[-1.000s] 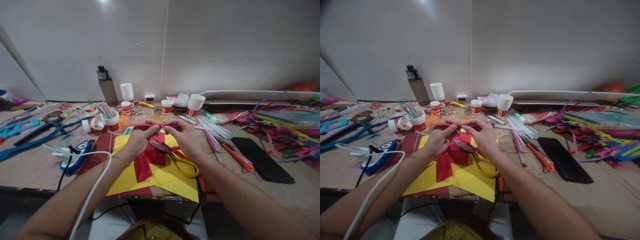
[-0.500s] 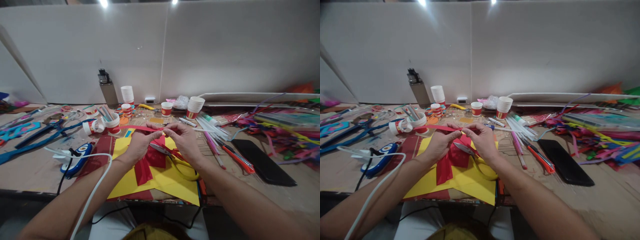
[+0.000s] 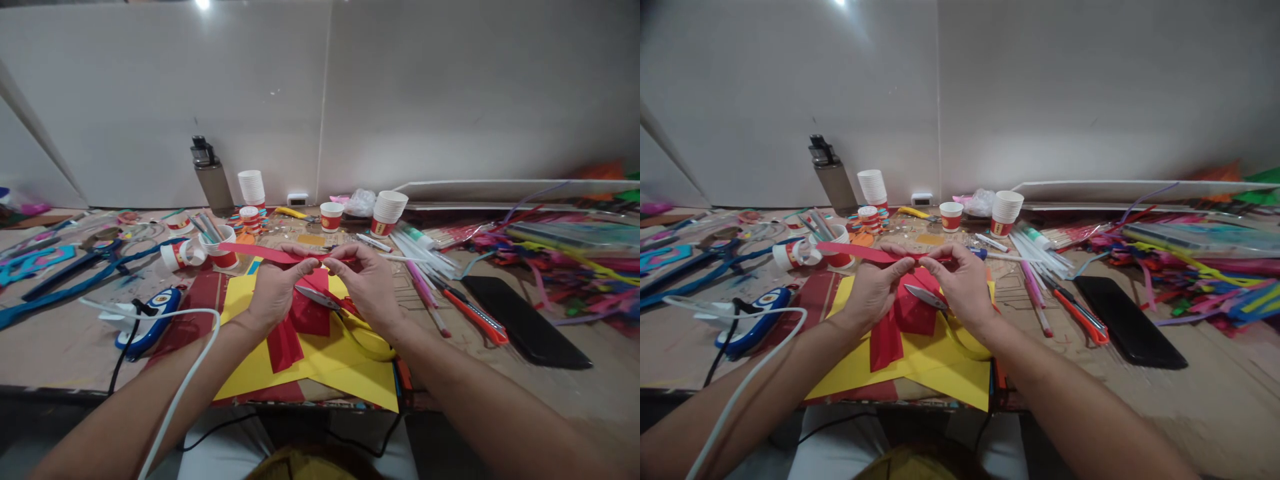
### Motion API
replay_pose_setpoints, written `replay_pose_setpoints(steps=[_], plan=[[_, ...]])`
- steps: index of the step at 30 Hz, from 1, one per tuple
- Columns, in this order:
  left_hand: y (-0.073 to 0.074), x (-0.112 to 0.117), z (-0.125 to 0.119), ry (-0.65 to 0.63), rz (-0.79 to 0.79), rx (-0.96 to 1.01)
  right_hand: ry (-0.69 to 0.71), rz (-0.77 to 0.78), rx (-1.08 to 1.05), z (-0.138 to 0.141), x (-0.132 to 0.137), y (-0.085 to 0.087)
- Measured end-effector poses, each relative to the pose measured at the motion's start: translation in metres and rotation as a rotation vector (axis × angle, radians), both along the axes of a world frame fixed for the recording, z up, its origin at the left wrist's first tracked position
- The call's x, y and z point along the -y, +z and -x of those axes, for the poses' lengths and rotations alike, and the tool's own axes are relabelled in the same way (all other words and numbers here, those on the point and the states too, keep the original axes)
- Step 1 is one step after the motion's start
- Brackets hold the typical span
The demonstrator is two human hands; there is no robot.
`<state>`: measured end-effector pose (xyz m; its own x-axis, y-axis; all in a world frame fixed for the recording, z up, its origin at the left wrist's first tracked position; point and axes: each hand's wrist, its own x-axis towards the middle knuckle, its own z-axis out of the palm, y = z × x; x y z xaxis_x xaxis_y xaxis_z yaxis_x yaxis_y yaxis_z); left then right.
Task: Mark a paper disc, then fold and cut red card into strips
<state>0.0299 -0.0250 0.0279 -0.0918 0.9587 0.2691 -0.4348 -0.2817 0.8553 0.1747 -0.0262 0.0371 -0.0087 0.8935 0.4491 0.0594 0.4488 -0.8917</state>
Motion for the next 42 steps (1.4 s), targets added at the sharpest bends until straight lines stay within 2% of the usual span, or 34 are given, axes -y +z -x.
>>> replay_pose_setpoints(steps=[9,16,22,31,36,42], plan=[[0.0019,0.0056,-0.0008,-0.073,0.097,0.041,-0.079,-0.056,0.032,0.0012,0.0029,0.0002],[0.0043,0.0060,-0.0019,-0.106,0.151,0.045,-0.072,-0.061,-0.022,0.0016,-0.0007,-0.0047],[0.0019,0.0024,-0.0009,-0.064,0.095,0.069,-0.008,-0.029,-0.038,0.0012,-0.0003,-0.0049],[0.0004,0.0011,0.0000,0.047,-0.003,-0.004,0.052,-0.020,-0.049,0.0049,0.0039,-0.0001],[-0.0015,-0.0011,0.0003,0.087,-0.039,-0.040,-0.005,-0.099,0.032,0.0028,0.0038,-0.0026],[-0.0007,0.0005,-0.0007,0.055,-0.043,0.029,-0.015,-0.029,0.017,0.0015,0.0033,-0.0004]])
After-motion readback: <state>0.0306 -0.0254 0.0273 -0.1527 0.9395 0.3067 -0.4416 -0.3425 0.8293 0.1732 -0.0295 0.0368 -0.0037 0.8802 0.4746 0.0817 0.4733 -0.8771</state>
